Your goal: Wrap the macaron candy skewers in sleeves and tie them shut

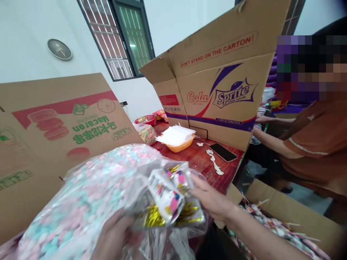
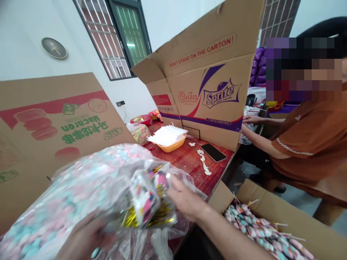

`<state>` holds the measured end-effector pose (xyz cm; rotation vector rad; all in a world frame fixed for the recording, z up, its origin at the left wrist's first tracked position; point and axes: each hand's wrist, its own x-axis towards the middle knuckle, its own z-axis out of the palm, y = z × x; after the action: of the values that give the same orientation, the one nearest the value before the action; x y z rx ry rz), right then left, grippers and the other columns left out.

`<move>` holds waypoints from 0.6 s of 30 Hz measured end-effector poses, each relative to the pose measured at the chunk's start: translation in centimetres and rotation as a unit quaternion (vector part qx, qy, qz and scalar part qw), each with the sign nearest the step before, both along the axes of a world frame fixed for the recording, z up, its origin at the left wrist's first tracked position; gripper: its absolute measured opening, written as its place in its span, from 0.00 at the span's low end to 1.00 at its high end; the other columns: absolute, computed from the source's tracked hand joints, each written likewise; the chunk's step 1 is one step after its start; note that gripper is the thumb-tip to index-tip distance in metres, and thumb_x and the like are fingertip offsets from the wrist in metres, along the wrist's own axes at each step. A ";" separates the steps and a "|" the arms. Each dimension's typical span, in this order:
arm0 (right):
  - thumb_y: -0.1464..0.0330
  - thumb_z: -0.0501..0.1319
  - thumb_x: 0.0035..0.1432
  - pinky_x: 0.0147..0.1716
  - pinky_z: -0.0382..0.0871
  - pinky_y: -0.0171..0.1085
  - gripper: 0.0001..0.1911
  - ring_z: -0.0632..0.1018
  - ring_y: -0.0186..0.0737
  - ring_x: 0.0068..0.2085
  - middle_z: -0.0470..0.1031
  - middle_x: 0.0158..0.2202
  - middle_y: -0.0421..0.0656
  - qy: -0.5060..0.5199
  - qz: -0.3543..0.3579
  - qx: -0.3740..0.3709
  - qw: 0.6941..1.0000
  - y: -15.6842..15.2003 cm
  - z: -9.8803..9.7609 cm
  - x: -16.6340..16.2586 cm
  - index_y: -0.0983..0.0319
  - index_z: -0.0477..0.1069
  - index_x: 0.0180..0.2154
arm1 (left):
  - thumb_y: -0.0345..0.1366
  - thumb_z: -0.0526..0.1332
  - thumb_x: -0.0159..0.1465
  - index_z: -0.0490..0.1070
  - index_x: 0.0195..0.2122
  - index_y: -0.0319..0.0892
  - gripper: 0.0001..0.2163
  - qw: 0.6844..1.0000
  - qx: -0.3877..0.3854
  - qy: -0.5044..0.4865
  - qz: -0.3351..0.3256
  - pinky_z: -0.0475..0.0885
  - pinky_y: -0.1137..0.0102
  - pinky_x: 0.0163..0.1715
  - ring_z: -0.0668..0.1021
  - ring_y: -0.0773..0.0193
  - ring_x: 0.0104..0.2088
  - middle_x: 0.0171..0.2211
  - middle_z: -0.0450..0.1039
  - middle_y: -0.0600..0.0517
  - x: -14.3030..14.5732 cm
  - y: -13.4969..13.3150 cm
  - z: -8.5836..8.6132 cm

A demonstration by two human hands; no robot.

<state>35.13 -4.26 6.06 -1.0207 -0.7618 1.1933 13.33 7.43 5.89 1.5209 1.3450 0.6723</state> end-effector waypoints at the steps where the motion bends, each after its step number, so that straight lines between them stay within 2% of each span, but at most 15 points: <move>1: 0.67 0.59 0.48 0.36 0.70 0.40 0.24 0.76 0.40 0.35 0.75 0.38 0.42 -0.002 -0.033 0.003 0.999 -0.6 0.0 1.8 0.59 0.61 0.50 | 0.37 0.58 0.54 0.65 0.23 0.40 0.07 0.997 -0.050 -0.042 -0.044 0.65 0.73 0.16 0.70 0.66 0.16 0.14 0.64 0.55 3.0 0.3 0.4; 4: 0.64 0.62 0.48 0.39 0.70 0.43 0.29 0.77 0.46 0.40 0.75 0.43 0.47 -0.023 -0.138 -0.003 0.990 -1.9 -0.7 7.2 0.60 0.59 0.52 | 0.35 0.56 0.53 0.67 0.31 0.38 0.07 0.977 -0.129 -0.081 -0.147 0.64 0.74 0.15 0.70 0.66 0.14 0.13 0.65 0.55 12.1 1.4 1.4; 6: 0.62 0.63 0.46 0.37 0.71 0.43 0.30 0.77 0.48 0.40 0.74 0.44 0.48 -0.038 -0.193 -0.028 0.980 -2.2 -1.7 10.6 0.59 0.60 0.52 | 0.35 0.57 0.54 0.68 0.35 0.37 0.10 0.974 -0.140 -0.086 -0.158 0.64 0.74 0.15 0.71 0.65 0.15 0.13 0.66 0.55 17.3 2.2 1.4; 9: 0.62 0.63 0.45 0.25 0.71 0.41 0.30 0.78 0.49 0.34 0.75 0.43 0.48 -0.056 -0.239 -0.090 0.965 -1.6 -3.9 14.7 0.56 0.60 0.51 | 0.34 0.55 0.56 0.69 0.39 0.35 0.12 0.976 -0.140 -0.073 -0.152 0.66 0.72 0.16 0.71 0.64 0.14 0.11 0.64 0.55 23.1 3.6 -0.1; 11: 0.63 0.62 0.45 0.19 0.69 0.39 0.31 0.78 0.48 0.31 0.76 0.41 0.47 -0.050 -0.249 -0.117 0.960 -0.7 -5.9 16.2 0.54 0.58 0.52 | 0.32 0.53 0.57 0.69 0.41 0.35 0.13 0.980 -0.128 -0.053 -0.143 0.66 0.71 0.16 0.71 0.63 0.14 0.10 0.63 0.55 25.6 4.7 -2.0; 15: 0.63 0.59 0.48 0.18 0.70 0.38 0.27 0.78 0.46 0.30 0.76 0.37 0.44 -0.010 -0.264 -0.128 0.956 2.0 -9.6 16.6 0.54 0.56 0.51 | 0.30 0.51 0.57 0.70 0.41 0.35 0.13 0.988 -0.079 0.007 -0.132 0.67 0.71 0.17 0.71 0.62 0.14 0.08 0.60 0.56 28.2 7.6 -5.5; 18: 0.61 0.53 0.53 0.20 0.71 0.37 0.20 0.78 0.42 0.30 0.75 0.34 0.43 -0.062 -0.274 -0.165 0.945 4.3 -11.1 15.7 0.55 0.55 0.48 | 0.29 0.51 0.57 0.72 0.40 0.35 0.13 0.988 -0.011 0.051 -0.143 0.67 0.71 0.19 0.72 0.62 0.15 0.10 0.62 0.55 28.6 10.3 -6.6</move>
<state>50.88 0.07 -5.03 -1.4811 -0.3323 0.7854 41.97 17.69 -0.68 1.7065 1.1727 0.4018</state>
